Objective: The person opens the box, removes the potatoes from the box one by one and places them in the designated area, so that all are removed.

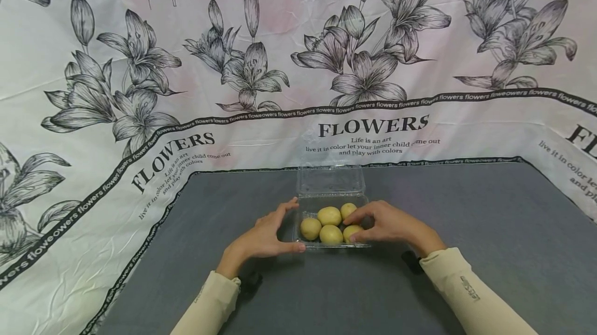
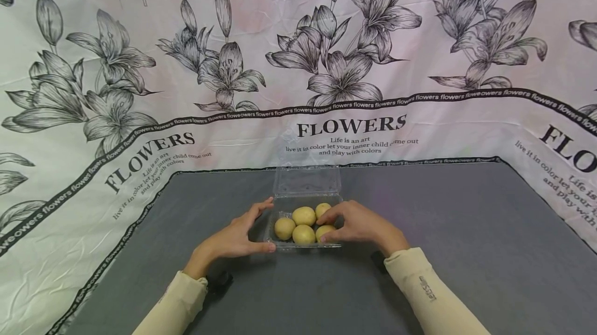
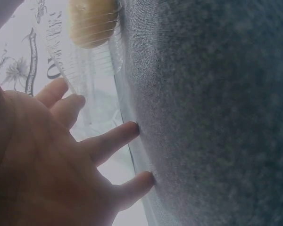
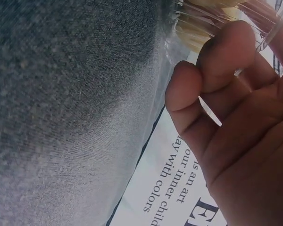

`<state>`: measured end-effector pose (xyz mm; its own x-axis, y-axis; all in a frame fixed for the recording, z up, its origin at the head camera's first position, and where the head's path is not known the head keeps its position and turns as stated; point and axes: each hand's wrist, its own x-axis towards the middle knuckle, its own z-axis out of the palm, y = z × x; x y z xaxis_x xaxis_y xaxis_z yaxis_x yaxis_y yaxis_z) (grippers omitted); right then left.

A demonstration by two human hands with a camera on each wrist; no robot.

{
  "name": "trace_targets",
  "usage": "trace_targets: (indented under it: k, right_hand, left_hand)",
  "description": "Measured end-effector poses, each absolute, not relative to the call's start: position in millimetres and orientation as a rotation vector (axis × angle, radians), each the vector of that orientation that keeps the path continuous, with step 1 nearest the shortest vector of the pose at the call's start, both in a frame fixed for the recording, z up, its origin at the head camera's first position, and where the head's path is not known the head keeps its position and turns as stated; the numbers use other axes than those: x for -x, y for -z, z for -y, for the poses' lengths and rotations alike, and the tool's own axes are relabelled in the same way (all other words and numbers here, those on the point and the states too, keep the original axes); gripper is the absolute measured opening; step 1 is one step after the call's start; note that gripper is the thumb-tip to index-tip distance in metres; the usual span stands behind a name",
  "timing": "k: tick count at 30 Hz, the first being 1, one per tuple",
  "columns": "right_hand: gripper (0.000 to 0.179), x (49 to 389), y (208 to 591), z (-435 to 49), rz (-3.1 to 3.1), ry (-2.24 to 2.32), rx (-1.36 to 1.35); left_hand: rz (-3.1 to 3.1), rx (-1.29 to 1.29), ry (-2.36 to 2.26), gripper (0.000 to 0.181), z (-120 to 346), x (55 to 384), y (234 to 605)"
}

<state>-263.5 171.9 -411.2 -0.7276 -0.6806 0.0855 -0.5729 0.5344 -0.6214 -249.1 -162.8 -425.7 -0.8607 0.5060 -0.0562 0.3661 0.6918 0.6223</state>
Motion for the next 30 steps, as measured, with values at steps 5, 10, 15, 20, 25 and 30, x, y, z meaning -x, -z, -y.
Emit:
trace_targets:
  k: [5, 10, 15, 20, 25, 30]
  right_hand:
    - [0.039, 263.0, 409.2, -171.7, -2.600, 0.924, 1.087]
    - [0.039, 264.0, 411.3, -171.4, -2.581, 0.940, 1.092]
    - [0.036, 264.2, 416.3, -171.2, -2.576, 0.995, 1.088]
    - [0.034, 262.7, 420.3, -172.0, -2.574, 1.052, 1.057]
    - [0.033, 260.9, 422.5, -173.8, -2.563, 1.090, 1.004]
    - [0.034, 260.4, 423.6, -174.1, -2.553, 1.123, 1.002]
  left_hand:
    - [-2.680, -0.702, -0.913, 0.101, 162.1, 249.6, 426.0]
    - [-2.684, -0.708, -0.910, 0.100, 162.0, 249.6, 426.2]
    - [-2.682, -0.702, -0.910, 0.100, 161.9, 249.1, 425.5]
    - [-2.687, -0.698, -0.912, 0.100, 161.7, 249.0, 425.7]
    - [-2.682, -0.706, -0.911, 0.101, 161.7, 248.9, 425.9]
    - [-2.679, -0.705, -0.911, 0.102, 161.7, 248.6, 425.0]
